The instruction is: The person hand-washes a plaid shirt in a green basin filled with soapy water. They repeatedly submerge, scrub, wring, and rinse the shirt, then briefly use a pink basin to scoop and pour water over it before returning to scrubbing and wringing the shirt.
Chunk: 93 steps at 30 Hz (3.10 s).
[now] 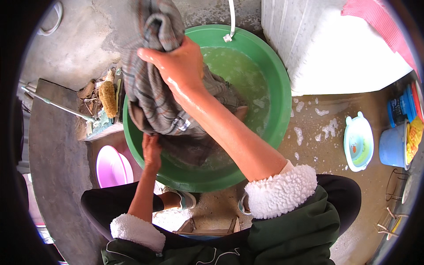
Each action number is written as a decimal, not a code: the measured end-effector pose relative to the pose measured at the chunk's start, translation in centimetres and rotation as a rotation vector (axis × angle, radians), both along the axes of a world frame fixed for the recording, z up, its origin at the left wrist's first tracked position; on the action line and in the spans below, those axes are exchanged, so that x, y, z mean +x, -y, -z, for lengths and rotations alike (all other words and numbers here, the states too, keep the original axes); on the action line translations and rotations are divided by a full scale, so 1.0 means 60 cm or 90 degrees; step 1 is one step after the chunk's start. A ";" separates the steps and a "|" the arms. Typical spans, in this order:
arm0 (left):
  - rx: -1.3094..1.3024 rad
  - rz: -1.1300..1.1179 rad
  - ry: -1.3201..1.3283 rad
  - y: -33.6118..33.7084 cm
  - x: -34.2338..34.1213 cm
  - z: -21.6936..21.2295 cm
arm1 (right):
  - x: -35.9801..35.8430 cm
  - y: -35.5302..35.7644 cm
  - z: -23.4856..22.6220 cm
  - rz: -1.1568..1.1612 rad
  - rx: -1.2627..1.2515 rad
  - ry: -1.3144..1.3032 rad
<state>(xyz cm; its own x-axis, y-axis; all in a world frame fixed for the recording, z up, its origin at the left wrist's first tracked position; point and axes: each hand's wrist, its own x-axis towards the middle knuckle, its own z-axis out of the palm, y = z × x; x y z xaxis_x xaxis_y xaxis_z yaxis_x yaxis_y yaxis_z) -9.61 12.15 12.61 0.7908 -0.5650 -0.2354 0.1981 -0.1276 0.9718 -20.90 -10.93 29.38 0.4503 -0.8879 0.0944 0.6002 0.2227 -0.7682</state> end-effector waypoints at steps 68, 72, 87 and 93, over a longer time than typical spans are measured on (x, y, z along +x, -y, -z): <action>-0.201 -0.059 0.053 -0.036 -0.005 -0.078 | 0.069 -0.186 -0.045 -0.122 -0.307 -0.190; -0.214 -0.048 0.012 -0.009 -0.004 -0.159 | 0.035 -0.093 -0.053 -0.493 -0.435 -0.230; -0.186 -0.121 0.575 -0.080 0.089 -0.387 | -0.178 0.019 0.529 -0.618 0.543 -0.717; -0.229 -0.150 0.552 -0.107 0.100 -0.455 | -0.013 -0.226 0.463 -0.666 0.737 0.010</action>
<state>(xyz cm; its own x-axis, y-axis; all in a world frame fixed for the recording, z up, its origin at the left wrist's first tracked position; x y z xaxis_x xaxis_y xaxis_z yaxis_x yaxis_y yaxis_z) -3.60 18.54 39.91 0.7106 -0.2935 0.6395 -0.6240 0.1569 0.7655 -21.68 2.65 1.61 0.8972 0.2190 -0.3834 -0.1884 0.9752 0.1162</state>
